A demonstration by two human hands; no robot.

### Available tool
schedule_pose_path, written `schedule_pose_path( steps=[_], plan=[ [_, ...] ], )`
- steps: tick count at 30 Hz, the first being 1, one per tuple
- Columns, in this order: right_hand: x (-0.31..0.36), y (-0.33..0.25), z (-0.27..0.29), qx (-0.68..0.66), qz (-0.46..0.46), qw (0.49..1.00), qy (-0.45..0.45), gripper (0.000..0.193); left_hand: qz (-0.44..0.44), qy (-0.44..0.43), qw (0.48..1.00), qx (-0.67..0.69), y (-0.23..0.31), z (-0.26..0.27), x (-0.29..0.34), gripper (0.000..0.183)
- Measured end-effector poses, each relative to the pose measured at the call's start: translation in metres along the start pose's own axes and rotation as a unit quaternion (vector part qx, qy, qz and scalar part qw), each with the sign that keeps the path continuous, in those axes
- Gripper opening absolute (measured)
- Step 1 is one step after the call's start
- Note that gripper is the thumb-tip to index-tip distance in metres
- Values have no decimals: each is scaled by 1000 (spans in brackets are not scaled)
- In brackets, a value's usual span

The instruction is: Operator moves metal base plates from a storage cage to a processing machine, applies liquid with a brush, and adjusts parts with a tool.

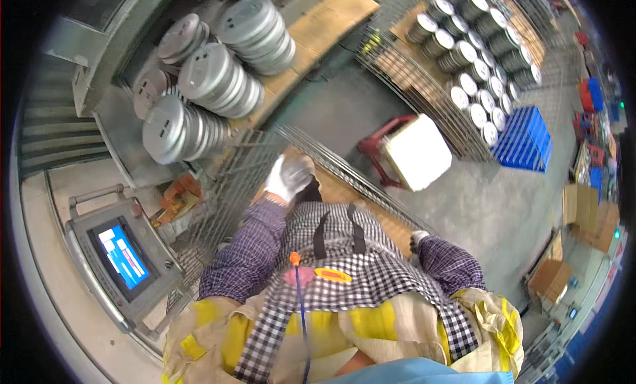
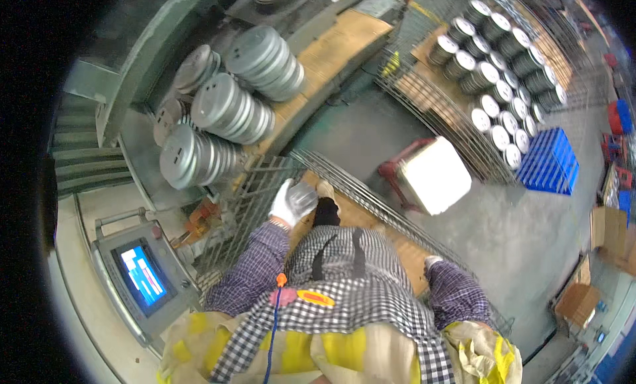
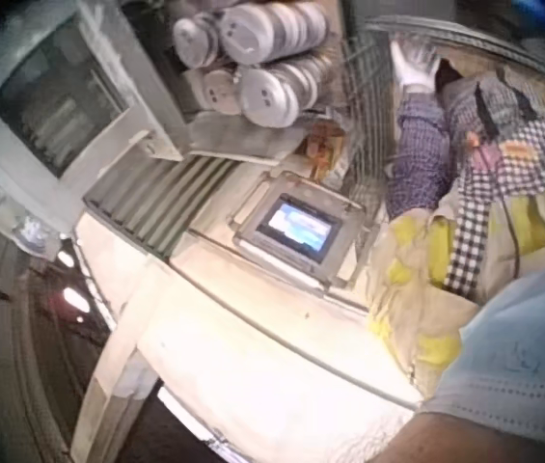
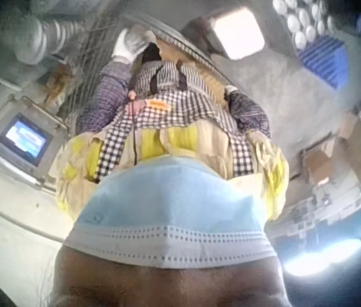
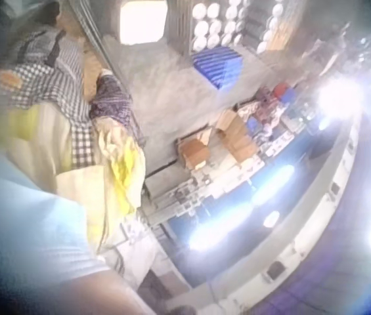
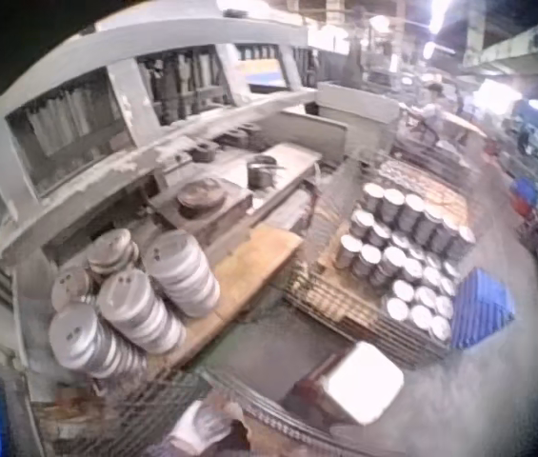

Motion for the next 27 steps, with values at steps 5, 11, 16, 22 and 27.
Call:
schedule_pose_path(
  steps=[5, 11, 16, 22, 27],
  plan=[
    [-16, -5, 74, 24, 148, 989, 7, 26, -18, 110, 987, 118, -74, 76, 33, 52],
    [3, -79, 55, -131, 207, 969, -20, 26, -39, 24, 998, -51, -36, 21, 36, 58],
    [75, -134, -13, -190, 280, 941, 1, 18, -50, 12, 940, -336, 35, -45, 44, 66],
    [199, -198, -75, 98, 426, 899, 19, 38, 32, -9, 933, -359, 85, -21, 43, 60],
    [257, -216, -28, -152, 432, 885, 78, 39, 79, 3, 926, -369, 82, 12, 24, 55]
  ],
)
Point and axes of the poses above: each hand's wrist, its own x-axis away from the middle knuckle, its own z-axis out of the back of the hand, y = z × x, the point moved 8 cm from there along -x, towards the middle knuckle, and after that the axes turned 13 degrees about z, right-handed, at the moved point
